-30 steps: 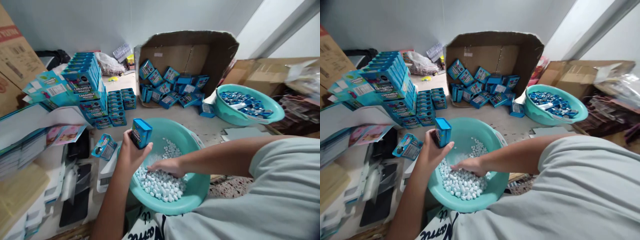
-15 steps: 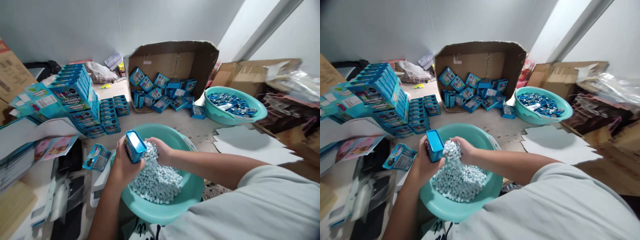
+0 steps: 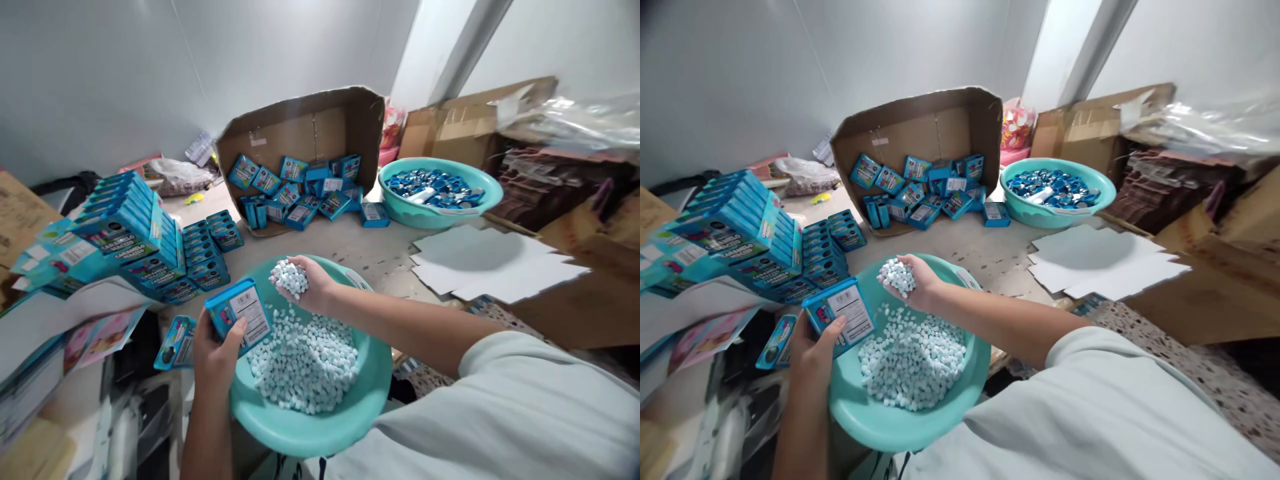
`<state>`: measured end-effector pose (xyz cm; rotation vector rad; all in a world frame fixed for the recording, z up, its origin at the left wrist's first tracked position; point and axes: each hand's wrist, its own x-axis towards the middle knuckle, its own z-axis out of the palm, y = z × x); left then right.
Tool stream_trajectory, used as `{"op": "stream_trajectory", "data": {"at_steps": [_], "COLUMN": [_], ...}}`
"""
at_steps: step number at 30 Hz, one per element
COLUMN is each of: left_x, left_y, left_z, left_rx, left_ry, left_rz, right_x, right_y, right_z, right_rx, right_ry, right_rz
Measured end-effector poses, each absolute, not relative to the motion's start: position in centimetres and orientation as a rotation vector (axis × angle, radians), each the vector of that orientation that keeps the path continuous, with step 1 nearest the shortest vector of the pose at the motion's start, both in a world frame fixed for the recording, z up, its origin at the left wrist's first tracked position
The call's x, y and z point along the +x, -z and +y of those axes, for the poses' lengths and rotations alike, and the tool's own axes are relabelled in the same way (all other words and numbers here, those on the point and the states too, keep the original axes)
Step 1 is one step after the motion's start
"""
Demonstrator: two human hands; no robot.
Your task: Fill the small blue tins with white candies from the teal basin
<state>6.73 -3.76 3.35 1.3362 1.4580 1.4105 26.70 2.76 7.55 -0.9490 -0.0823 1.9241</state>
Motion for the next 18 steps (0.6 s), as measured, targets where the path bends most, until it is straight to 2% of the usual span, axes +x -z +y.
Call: {"op": "stream_trajectory", "data": {"at_steps": [6, 12, 18], "left_x": [6.9, 7.2, 7.2], "left_y": [-3.8, -3.8, -4.5], "left_z": [-3.3, -3.5, -4.0], "left_rx": [1.316, 1.388, 1.27], "left_ry": [-1.547, -1.517, -1.414], "left_rz": [1.387, 1.448, 1.191], "right_x": [26.8, 26.8, 27.0], "right_y": [-7.4, -7.0, -6.8], "right_z": [3.0, 3.1, 3.4], "right_rx": [-0.935, -0.806, -0.829], "right_ry": [-1.95, -1.913, -1.907], "right_rz": [-0.073, -0.055, -0.019]}}
